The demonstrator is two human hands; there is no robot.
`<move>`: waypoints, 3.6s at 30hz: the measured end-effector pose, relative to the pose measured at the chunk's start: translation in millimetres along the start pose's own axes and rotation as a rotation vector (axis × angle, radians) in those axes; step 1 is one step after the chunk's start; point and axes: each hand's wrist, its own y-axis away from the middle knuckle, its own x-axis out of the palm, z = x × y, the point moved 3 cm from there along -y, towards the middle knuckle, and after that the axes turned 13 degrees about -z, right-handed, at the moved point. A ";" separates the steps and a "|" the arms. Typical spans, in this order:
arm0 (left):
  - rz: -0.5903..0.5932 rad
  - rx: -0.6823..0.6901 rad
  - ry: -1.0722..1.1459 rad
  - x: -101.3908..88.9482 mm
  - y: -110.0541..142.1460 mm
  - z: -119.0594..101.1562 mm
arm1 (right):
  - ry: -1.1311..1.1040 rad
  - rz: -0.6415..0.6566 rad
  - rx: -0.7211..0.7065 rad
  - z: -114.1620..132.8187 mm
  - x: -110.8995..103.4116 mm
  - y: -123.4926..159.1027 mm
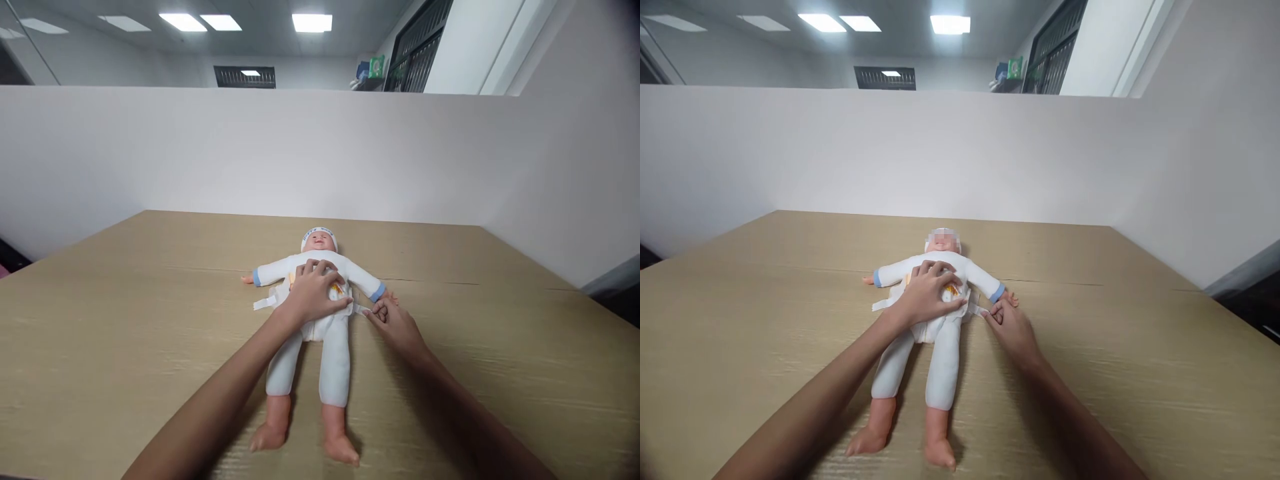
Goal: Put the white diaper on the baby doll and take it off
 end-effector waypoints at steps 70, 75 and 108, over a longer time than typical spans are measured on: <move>0.183 -0.474 0.253 -52.7 80.5 154.2 | 0.317 0.028 -0.501 218.2 63.0 -16.9; 0.013 -0.600 0.628 -63.1 67.7 138.3 | 0.345 0.007 -0.446 214.5 66.9 -14.6; -0.214 -0.292 0.863 -4.1 65.1 101.5 | -0.130 0.102 -0.414 191.5 54.0 -32.6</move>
